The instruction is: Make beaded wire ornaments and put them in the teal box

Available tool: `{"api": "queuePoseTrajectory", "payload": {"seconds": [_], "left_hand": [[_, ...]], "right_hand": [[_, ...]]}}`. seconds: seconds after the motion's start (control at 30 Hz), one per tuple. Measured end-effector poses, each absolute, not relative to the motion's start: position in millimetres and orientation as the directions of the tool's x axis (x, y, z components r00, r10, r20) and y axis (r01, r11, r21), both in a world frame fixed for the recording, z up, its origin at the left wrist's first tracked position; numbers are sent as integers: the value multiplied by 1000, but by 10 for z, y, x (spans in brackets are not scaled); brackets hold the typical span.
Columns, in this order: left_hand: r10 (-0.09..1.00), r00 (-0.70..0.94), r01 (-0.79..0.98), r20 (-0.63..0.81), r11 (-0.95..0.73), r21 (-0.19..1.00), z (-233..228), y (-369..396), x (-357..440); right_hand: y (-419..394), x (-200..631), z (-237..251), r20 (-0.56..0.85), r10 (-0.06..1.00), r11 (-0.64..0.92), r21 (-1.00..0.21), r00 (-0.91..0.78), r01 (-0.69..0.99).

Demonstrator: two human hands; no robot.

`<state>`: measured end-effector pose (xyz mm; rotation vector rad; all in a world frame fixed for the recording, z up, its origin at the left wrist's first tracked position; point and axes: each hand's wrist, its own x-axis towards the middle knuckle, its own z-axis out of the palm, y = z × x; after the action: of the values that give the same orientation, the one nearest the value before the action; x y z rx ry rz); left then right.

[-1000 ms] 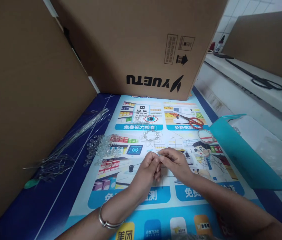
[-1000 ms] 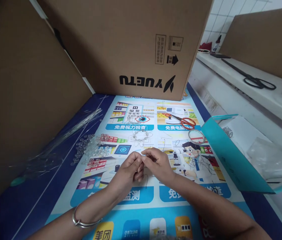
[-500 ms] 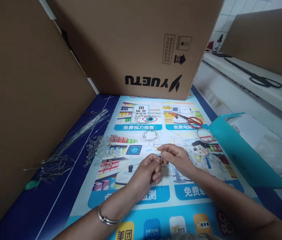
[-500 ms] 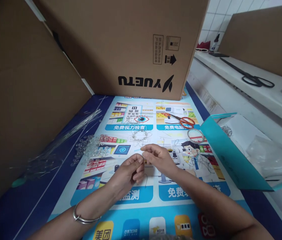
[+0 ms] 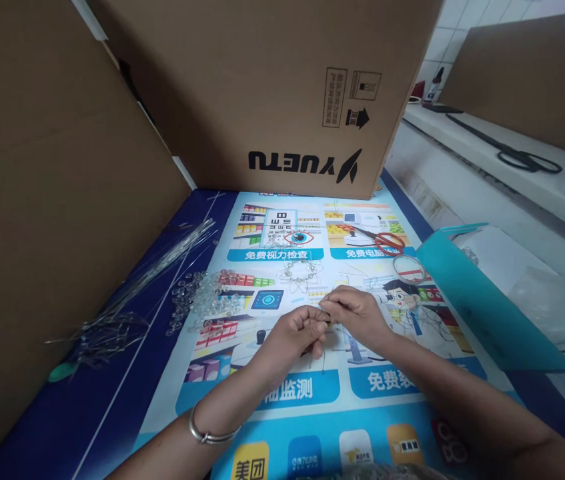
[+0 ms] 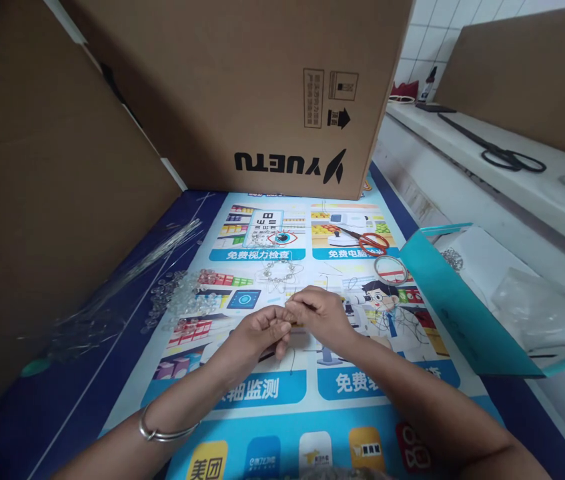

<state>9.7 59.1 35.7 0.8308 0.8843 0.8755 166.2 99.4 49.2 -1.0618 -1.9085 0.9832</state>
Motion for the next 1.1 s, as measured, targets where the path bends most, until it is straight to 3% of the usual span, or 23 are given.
{"api": "queuePoseTrajectory", "payload": {"seconds": [0.13, 0.23, 0.53, 0.8, 1.1], "left_hand": [[923, 314, -63, -223, 255, 965, 313, 635, 51], [926, 319, -17, -200, 217, 976, 291, 655, 38], [825, 488, -255, -284, 446, 858, 289, 649, 18], [769, 583, -402, -262, 554, 730, 281, 626, 40], [802, 556, -614, -220, 575, 541, 158, 478, 205]], "right_hand": [[1002, 1673, 497, 268, 892, 399, -847, -364, 352], [993, 1666, 507, 227, 908, 350, -873, -352, 339], [986, 1639, 500, -35, 940, -12, -998, -340, 69], [1077, 1712, 515, -104, 742, -226, -969, -663, -102], [953, 1608, 360, -56, 898, -201, -934, -435, -296]]}}
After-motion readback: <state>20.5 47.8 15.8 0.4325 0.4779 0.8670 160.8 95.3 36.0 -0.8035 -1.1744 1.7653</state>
